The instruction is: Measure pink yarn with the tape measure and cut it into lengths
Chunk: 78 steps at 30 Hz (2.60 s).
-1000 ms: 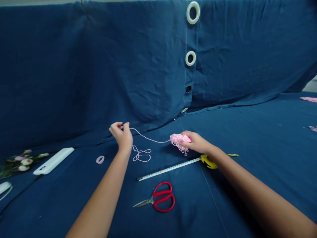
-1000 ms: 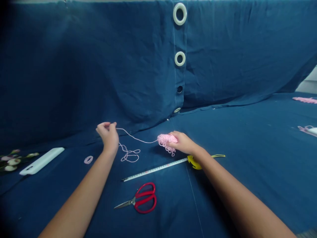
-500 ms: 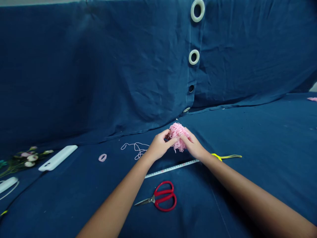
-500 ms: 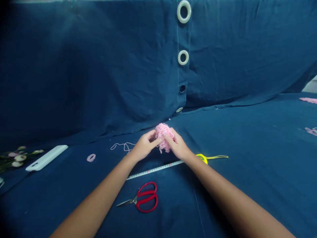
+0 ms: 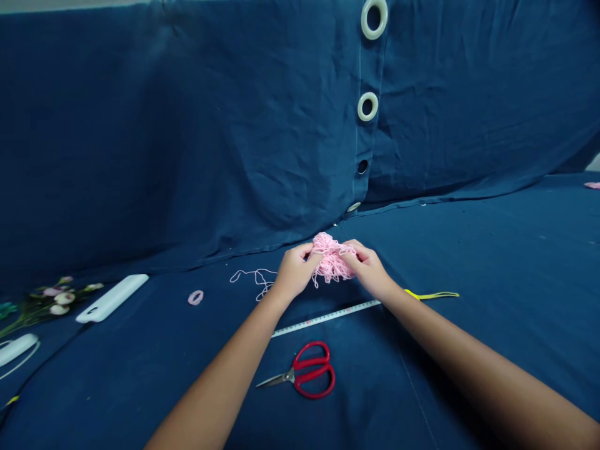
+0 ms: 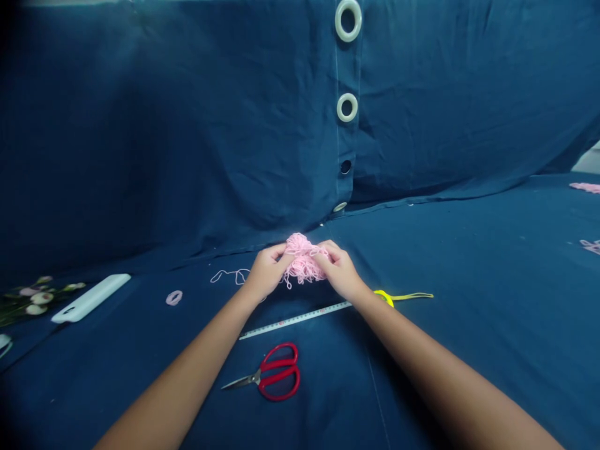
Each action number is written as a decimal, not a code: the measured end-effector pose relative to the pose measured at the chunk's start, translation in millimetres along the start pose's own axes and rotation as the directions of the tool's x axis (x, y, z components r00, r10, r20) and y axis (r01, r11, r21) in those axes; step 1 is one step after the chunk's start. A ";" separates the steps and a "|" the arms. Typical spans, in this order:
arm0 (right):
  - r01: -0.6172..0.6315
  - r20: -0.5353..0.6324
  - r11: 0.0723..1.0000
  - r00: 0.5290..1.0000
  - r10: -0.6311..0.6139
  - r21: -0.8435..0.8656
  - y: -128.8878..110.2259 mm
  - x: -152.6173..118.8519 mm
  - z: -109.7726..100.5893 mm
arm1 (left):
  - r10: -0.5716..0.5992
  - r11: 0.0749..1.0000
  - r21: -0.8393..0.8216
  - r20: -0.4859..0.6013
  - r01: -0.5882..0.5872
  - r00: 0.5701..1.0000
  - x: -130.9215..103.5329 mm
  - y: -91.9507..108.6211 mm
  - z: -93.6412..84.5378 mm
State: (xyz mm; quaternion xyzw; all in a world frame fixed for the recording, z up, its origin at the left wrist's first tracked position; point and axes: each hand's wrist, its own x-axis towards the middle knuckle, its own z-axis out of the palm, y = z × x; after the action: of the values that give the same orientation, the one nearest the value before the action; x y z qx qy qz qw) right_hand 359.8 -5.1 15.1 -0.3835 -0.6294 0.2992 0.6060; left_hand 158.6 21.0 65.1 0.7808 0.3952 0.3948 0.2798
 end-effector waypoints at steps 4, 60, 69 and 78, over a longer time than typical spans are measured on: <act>-0.049 -0.087 0.990 0.994 0.060 0.130 5.0 2.7 -0.8 | 0.027 0.940 0.341 -0.097 0.008 0.995 1.3 -4.0 -9.1; -0.207 0.148 0.902 0.949 0.280 -0.379 10.0 8.7 -40.1 | -0.180 0.979 0.062 -0.184 0.195 0.966 19.2 9.1 -100.7; -0.341 0.179 0.715 0.939 0.295 0.610 -16.2 5.5 -6.7 | 0.113 0.989 0.070 0.225 -0.132 0.968 -4.2 18.8 -15.7; -0.211 0.078 0.853 0.977 0.198 0.477 -18.1 -0.1 8.5 | 0.099 0.995 0.025 0.003 -0.099 0.995 0.0 3.6 6.8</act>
State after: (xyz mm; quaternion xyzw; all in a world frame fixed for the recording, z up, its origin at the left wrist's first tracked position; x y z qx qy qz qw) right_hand 349.2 -14.0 29.6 -0.2810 -0.4982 0.5144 0.6389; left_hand 165.7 18.2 64.2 0.8032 0.3609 0.4023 0.2506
